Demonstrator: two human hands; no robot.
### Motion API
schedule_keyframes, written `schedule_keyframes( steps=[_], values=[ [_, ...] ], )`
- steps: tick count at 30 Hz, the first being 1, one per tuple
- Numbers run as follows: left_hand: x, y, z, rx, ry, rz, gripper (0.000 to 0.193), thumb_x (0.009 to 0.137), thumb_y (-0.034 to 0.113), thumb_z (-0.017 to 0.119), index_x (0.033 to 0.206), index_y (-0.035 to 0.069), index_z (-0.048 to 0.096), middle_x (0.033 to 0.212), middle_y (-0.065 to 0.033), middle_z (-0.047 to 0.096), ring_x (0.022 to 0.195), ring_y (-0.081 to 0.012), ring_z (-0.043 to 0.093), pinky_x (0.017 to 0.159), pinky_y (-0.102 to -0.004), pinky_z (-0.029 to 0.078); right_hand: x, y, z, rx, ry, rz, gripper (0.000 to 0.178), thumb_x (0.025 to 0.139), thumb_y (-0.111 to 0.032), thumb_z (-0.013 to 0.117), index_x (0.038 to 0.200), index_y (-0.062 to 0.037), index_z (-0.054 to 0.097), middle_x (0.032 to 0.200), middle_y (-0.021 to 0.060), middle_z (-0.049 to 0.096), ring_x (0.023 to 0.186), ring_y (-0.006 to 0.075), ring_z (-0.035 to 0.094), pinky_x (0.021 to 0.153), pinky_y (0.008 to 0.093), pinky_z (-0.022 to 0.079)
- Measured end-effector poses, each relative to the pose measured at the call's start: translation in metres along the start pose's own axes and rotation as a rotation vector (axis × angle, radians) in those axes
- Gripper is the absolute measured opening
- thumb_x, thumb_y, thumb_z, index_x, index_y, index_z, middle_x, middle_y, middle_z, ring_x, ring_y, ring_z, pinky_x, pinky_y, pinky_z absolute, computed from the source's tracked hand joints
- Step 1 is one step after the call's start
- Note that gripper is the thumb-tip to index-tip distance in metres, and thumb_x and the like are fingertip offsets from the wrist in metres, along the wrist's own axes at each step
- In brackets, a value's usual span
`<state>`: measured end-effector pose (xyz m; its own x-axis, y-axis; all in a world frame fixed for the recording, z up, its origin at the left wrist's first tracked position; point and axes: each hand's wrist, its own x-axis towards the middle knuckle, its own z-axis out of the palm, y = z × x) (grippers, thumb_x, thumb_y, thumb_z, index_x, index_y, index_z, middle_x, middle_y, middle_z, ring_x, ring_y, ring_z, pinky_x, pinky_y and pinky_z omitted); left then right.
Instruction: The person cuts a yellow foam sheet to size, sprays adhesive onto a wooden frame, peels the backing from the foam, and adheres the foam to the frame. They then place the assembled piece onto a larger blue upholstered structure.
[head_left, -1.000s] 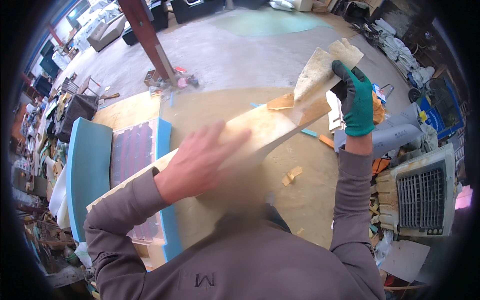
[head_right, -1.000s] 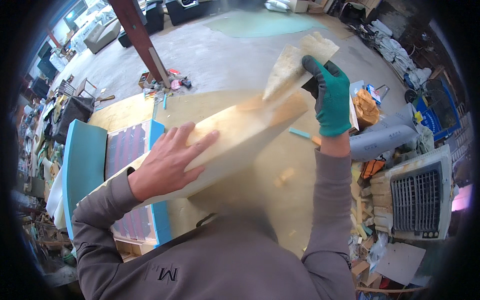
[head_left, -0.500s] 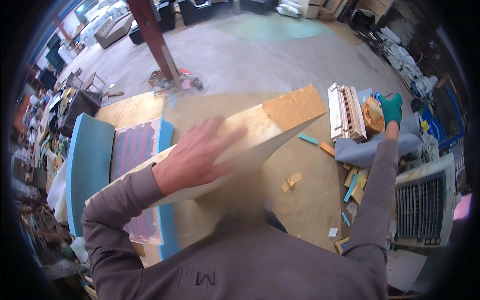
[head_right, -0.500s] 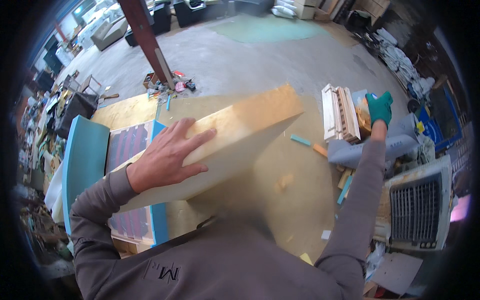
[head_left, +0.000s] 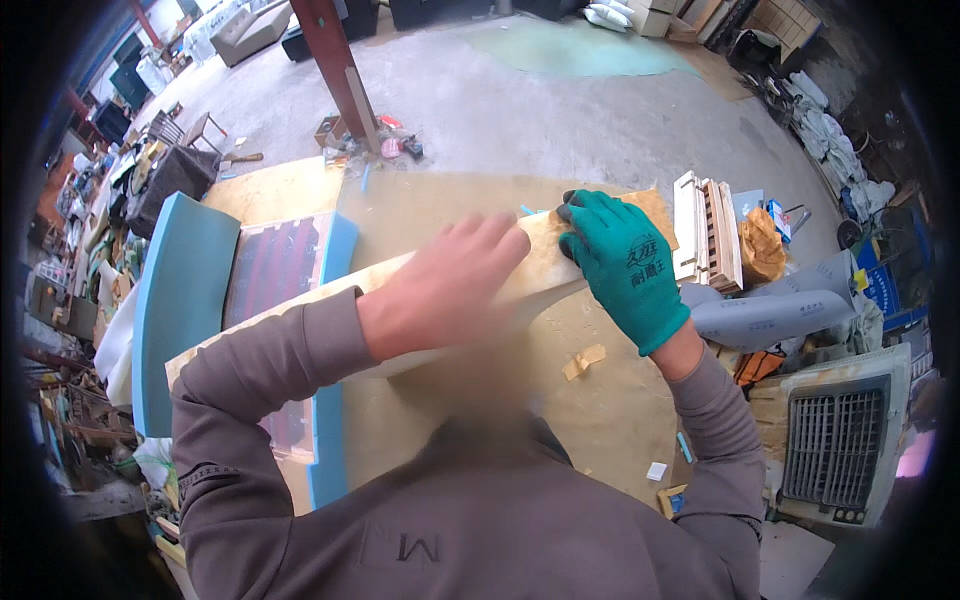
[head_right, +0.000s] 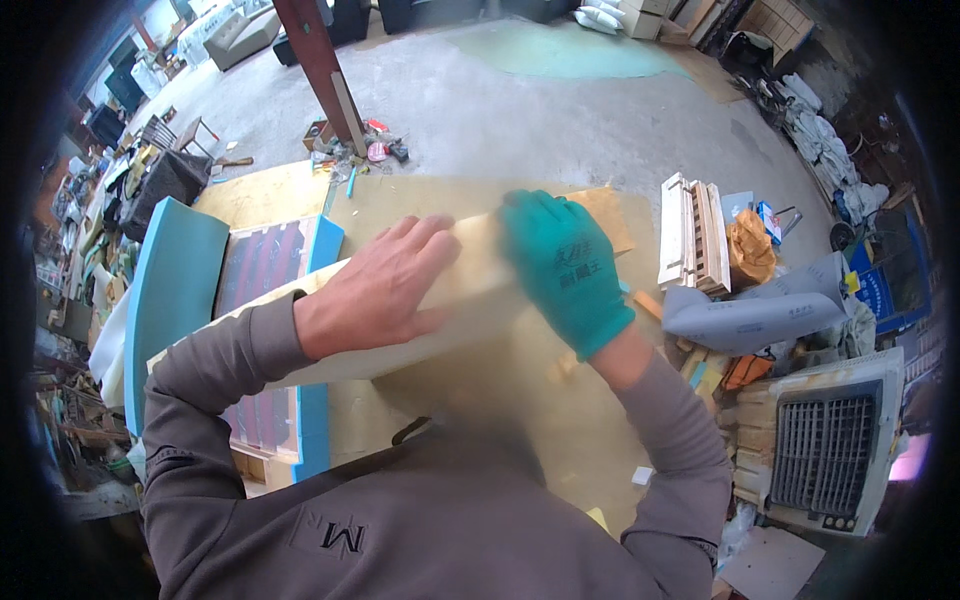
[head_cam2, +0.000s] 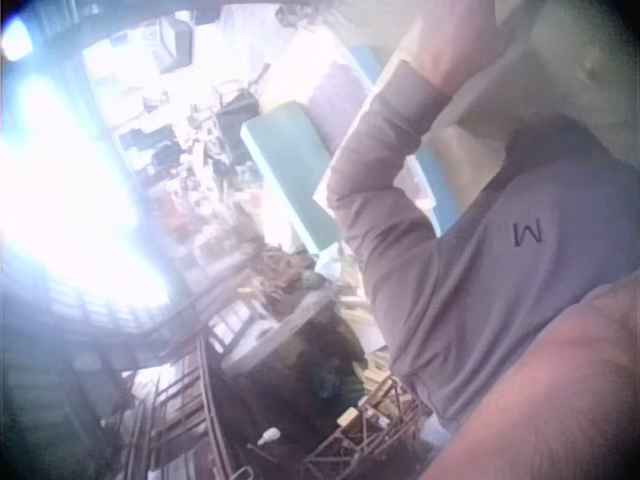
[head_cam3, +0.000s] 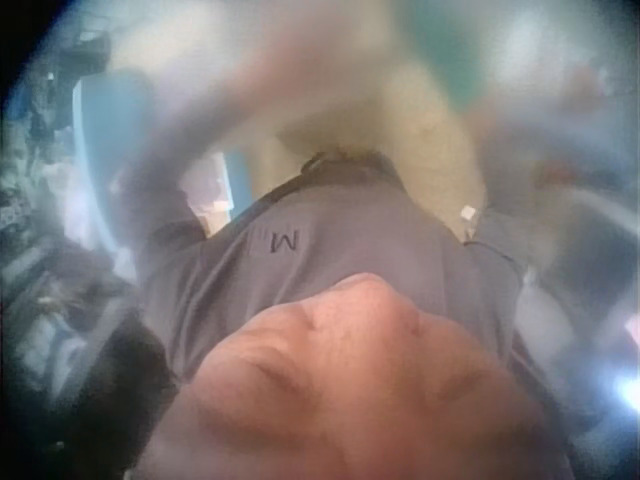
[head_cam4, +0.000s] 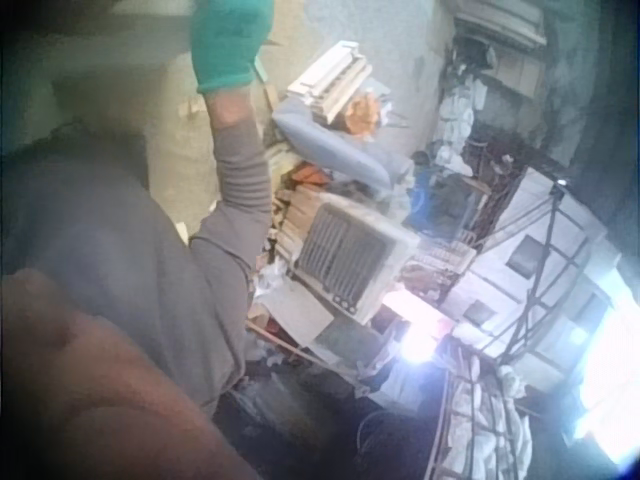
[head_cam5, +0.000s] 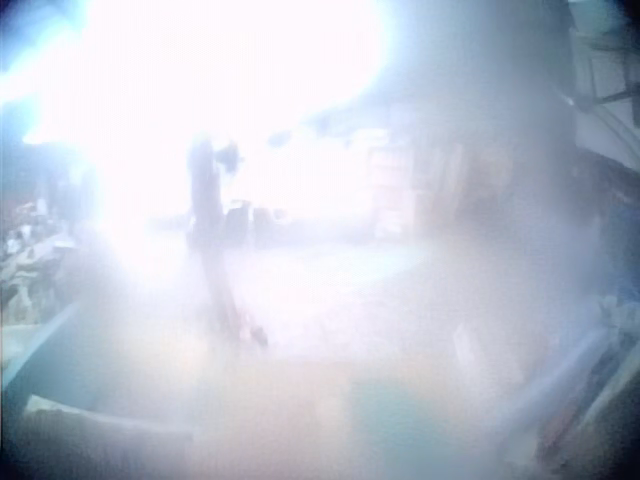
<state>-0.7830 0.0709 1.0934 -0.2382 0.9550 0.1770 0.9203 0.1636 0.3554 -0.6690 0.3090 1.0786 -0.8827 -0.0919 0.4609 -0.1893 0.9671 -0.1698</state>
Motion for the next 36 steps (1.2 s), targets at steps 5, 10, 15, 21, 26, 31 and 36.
schedule_keyframes(
  steps=[5,10,15,21,26,31,36],
  values=[
    [0.000,-0.002,0.008,0.059,0.130,0.097,0.057,0.082,0.016,0.079,0.133,-0.001,0.057,0.123,-0.0203,0.058,0.111,-0.0411,0.059,0.095,-0.0508,0.052,0.003,-0.003,0.011,-0.194,0.028,-0.109,0.019,0.085,-0.005,0.073,0.102,-0.0054,0.066,0.105,0.0118,0.064,0.096,0.0325,0.068,0.082,0.0433,0.054],
    [0.004,-0.008,0.012,0.137,0.102,0.140,0.060,0.080,0.014,0.077,0.135,-0.003,0.061,0.120,-0.0183,0.059,0.106,-0.0370,0.060,0.091,-0.0480,0.053,0.016,0.001,0.018,-0.404,0.003,-0.278,0.012,0.082,-0.007,0.072,0.090,-0.0100,0.063,0.089,0.0108,0.059,0.083,0.0314,0.065,0.071,0.0420,0.052],
    [0.003,-0.008,0.013,0.165,0.126,0.155,0.064,0.078,0.013,0.077,0.139,-0.002,0.060,0.119,-0.0180,0.059,0.105,-0.0362,0.060,0.089,-0.0476,0.053,0.023,0.015,0.015,-0.202,0.036,-0.243,0.011,0.086,-0.009,0.074,0.085,-0.0124,0.064,0.078,0.0106,0.063,0.074,0.0312,0.069,0.065,0.0433,0.053],
    [0.002,-0.008,0.012,0.161,0.148,0.139,0.068,0.079,0.014,0.076,0.144,0.001,0.059,0.118,-0.0188,0.058,0.105,-0.0368,0.059,0.087,-0.0476,0.051,0.013,0.018,0.021,0.021,0.190,0.078,0.014,0.097,-0.012,0.075,0.108,-0.0044,0.080,0.088,0.0113,0.078,0.075,0.0281,0.075,0.069,0.0378,0.058],
    [0.000,-0.008,0.011,0.156,0.144,0.133,0.071,0.080,0.015,0.076,0.148,0.003,0.058,0.118,-0.0198,0.057,0.106,-0.0380,0.058,0.090,-0.0491,0.051,0.002,0.017,0.028,0.295,0.275,0.311,0.021,0.101,-0.012,0.077,0.118,-0.0007,0.083,0.094,0.0086,0.083,0.079,0.0106,0.073,0.072,0.0288,0.058],
    [-0.002,-0.008,0.007,0.095,0.095,0.075,0.078,0.085,0.020,0.080,0.156,0.007,0.054,0.134,-0.0247,0.054,0.117,-0.0429,0.056,0.101,-0.0520,0.049,-0.005,0.015,0.026,0.517,0.468,0.476,0.022,0.104,-0.013,0.077,0.120,0.0014,0.083,0.091,0.0002,0.078,0.079,0.0052,0.066,0.071,0.0257,0.054],
    [-0.004,-0.005,0.004,0.094,0.046,0.031,0.081,0.086,0.021,0.081,0.161,0.009,0.052,0.141,-0.0263,0.051,0.121,-0.0444,0.054,0.105,-0.0527,0.048,-0.010,0.031,0.030,0.717,0.632,0.604,0.022,0.105,-0.016,0.078,0.117,0.0020,0.083,0.088,-0.0071,0.070,0.078,0.0040,0.057,0.071,0.0249,0.049]
  ],
)
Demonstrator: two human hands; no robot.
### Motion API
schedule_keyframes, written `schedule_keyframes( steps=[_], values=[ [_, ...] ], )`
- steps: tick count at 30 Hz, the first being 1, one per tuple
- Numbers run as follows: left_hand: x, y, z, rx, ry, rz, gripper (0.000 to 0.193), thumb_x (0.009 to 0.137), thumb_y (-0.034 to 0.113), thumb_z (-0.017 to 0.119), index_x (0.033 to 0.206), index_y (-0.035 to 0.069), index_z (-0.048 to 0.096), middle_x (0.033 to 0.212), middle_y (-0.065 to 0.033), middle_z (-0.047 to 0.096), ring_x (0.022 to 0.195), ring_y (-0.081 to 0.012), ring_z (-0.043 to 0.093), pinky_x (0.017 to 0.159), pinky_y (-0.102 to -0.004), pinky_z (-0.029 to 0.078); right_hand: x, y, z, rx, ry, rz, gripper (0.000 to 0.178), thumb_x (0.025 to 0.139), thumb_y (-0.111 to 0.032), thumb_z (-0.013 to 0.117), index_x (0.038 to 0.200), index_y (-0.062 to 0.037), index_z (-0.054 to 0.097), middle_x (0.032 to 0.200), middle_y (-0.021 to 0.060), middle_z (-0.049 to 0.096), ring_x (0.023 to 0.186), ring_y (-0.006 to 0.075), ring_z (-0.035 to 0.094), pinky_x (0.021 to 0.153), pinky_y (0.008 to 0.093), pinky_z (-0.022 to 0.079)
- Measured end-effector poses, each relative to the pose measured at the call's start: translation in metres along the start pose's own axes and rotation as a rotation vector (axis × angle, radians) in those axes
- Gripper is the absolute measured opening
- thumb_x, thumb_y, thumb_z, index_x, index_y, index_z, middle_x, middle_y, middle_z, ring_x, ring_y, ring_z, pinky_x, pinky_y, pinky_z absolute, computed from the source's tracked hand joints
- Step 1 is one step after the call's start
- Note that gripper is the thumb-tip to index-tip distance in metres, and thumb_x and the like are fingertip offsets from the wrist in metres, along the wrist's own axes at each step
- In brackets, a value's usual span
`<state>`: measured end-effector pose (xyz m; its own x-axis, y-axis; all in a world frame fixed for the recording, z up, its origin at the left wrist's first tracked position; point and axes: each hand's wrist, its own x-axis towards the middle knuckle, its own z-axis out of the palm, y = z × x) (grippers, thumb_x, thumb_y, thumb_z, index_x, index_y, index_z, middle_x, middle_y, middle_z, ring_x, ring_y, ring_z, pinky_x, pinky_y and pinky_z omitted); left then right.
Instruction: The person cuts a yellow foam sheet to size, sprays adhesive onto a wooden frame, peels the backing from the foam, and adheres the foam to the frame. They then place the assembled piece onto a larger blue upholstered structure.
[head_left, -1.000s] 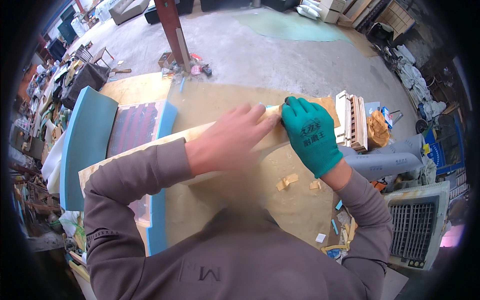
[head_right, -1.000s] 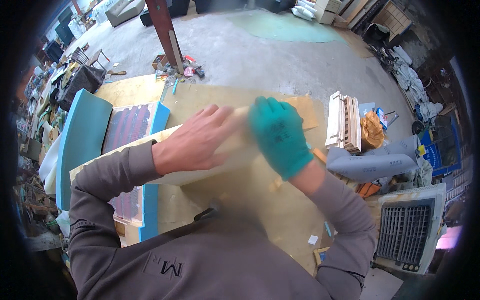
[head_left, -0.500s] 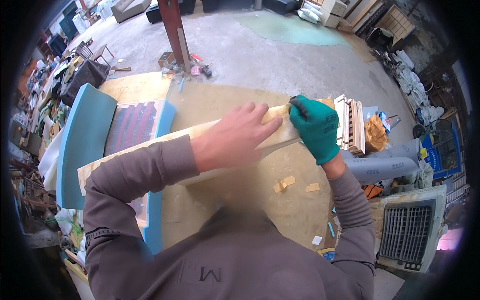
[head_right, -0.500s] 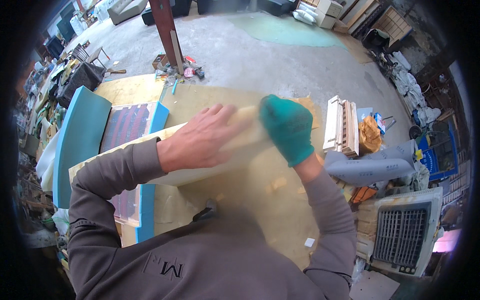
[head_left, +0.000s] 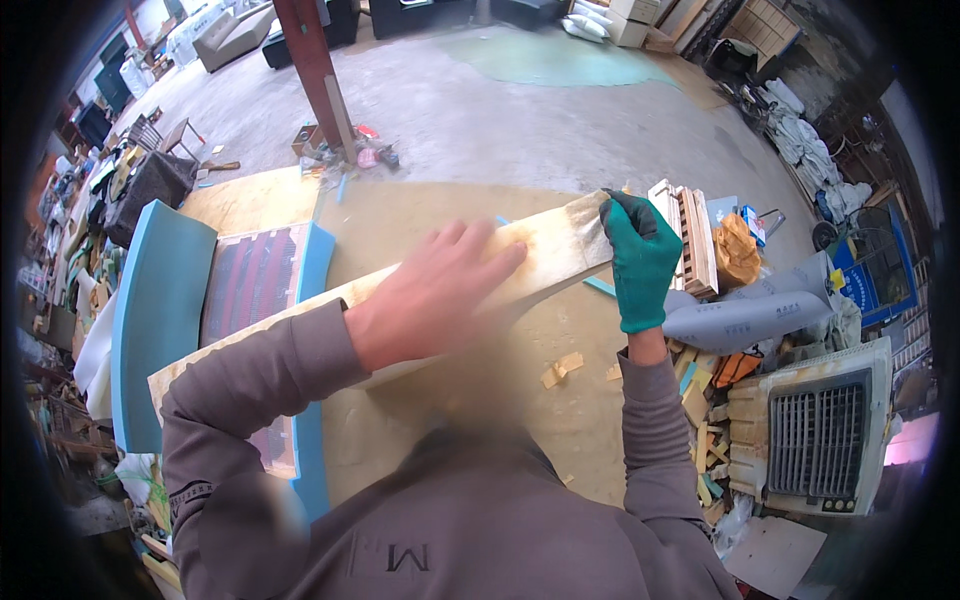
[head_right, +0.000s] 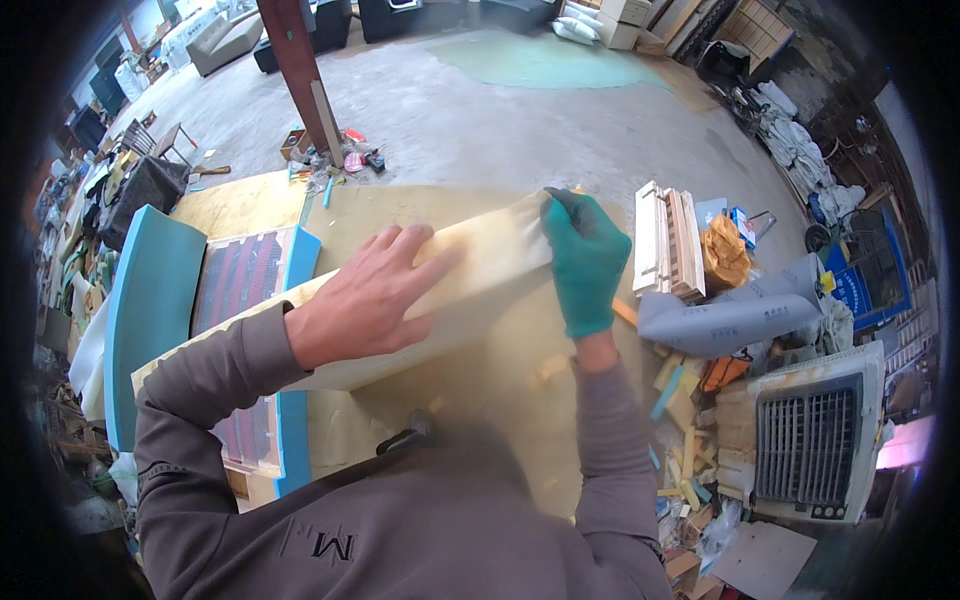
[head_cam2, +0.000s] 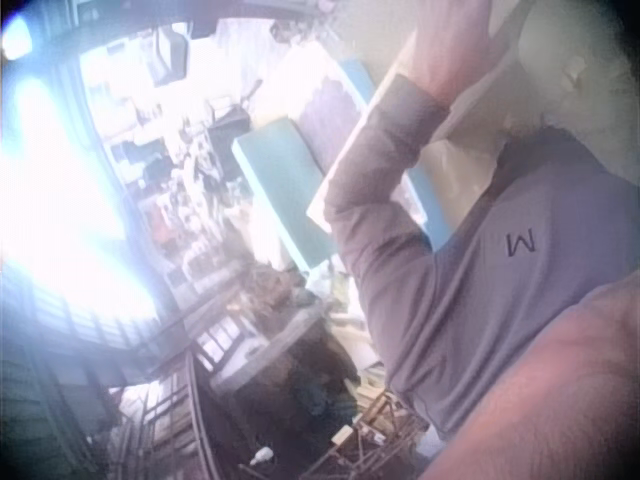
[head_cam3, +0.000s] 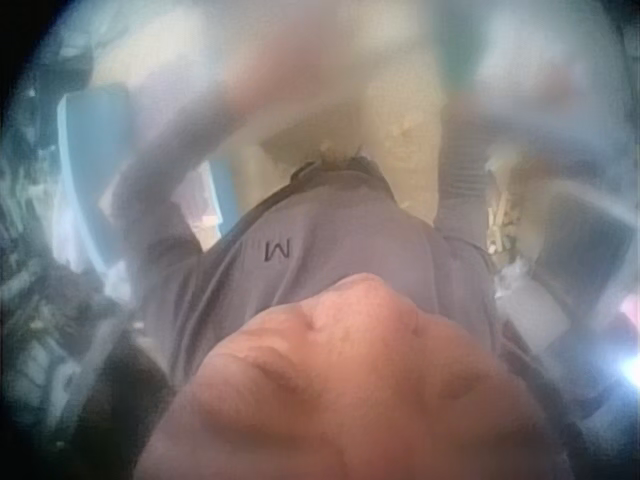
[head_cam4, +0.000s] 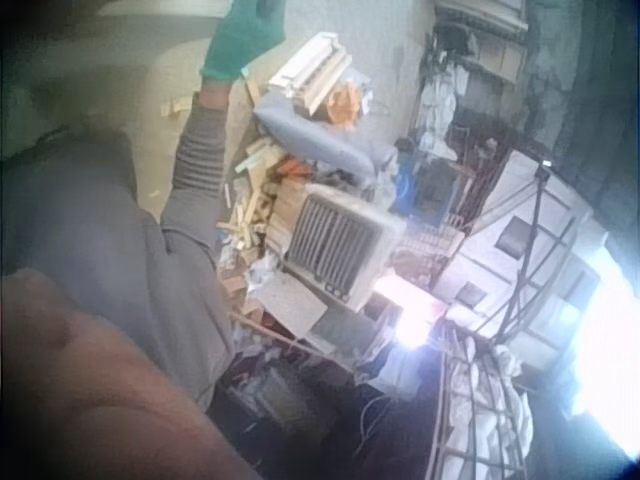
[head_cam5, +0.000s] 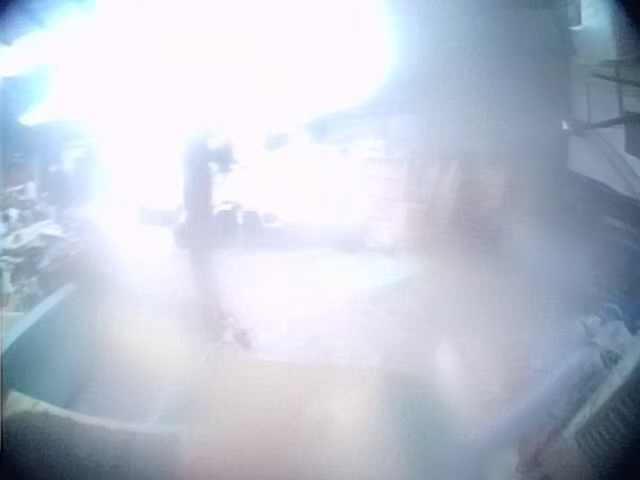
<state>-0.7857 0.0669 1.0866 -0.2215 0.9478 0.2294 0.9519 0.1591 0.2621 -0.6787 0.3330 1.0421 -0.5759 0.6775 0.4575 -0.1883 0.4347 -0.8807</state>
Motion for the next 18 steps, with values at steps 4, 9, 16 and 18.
schedule_keyframes(
  steps=[4,9,16,18],
  values=[
    [-0.004,0.001,-0.001,-0.014,-0.012,0.006,0.083,0.085,0.020,0.082,0.161,0.010,0.051,0.143,-0.0255,0.051,0.120,-0.0442,0.055,0.105,-0.0521,0.048,0.034,0.035,-0.031,0.090,0.107,0.004,0.018,0.105,-0.014,0.077,0.114,0.0004,0.083,0.099,0.0010,0.079,0.088,0.0096,0.067,0.083,0.0284,0.056],
    [-0.015,0.009,-0.001,0.004,-0.028,0.053,0.083,0.084,0.022,0.083,0.160,0.010,0.052,0.139,-0.0239,0.053,0.116,-0.0431,0.056,0.101,-0.0517,0.049,0.129,0.090,-0.153,0.415,0.181,0.020,0.022,0.105,-0.014,0.077,0.121,0.0010,0.080,0.113,0.0076,0.079,0.100,0.0155,0.074,0.091,0.0330,0.062],
    [-0.009,0.005,-0.002,-0.015,0.012,0.062,0.082,0.083,0.026,0.085,0.158,0.010,0.056,0.135,-0.0242,0.055,0.116,-0.0438,0.057,0.101,-0.0522,0.049,0.153,0.182,-0.303,-1.116,0.359,0.008,0.045,0.116,-0.035,0.053,0.135,0.0025,0.069,0.128,0.0281,0.076,0.114,0.0480,0.075,0.096,0.0537,0.060],
    [-0.004,0.001,-0.007,-0.026,-0.013,0.029,0.081,0.083,0.026,0.087,0.156,0.010,0.057,0.139,-0.0249,0.054,0.121,-0.0454,0.057,0.104,-0.0528,0.049,0.114,0.176,-0.294,-1.078,0.305,-0.047,0.044,0.116,-0.035,0.051,0.135,0.0000,0.070,0.122,0.0285,0.077,0.111,0.0503,0.074,0.093,0.0564,0.059]
  ],
)
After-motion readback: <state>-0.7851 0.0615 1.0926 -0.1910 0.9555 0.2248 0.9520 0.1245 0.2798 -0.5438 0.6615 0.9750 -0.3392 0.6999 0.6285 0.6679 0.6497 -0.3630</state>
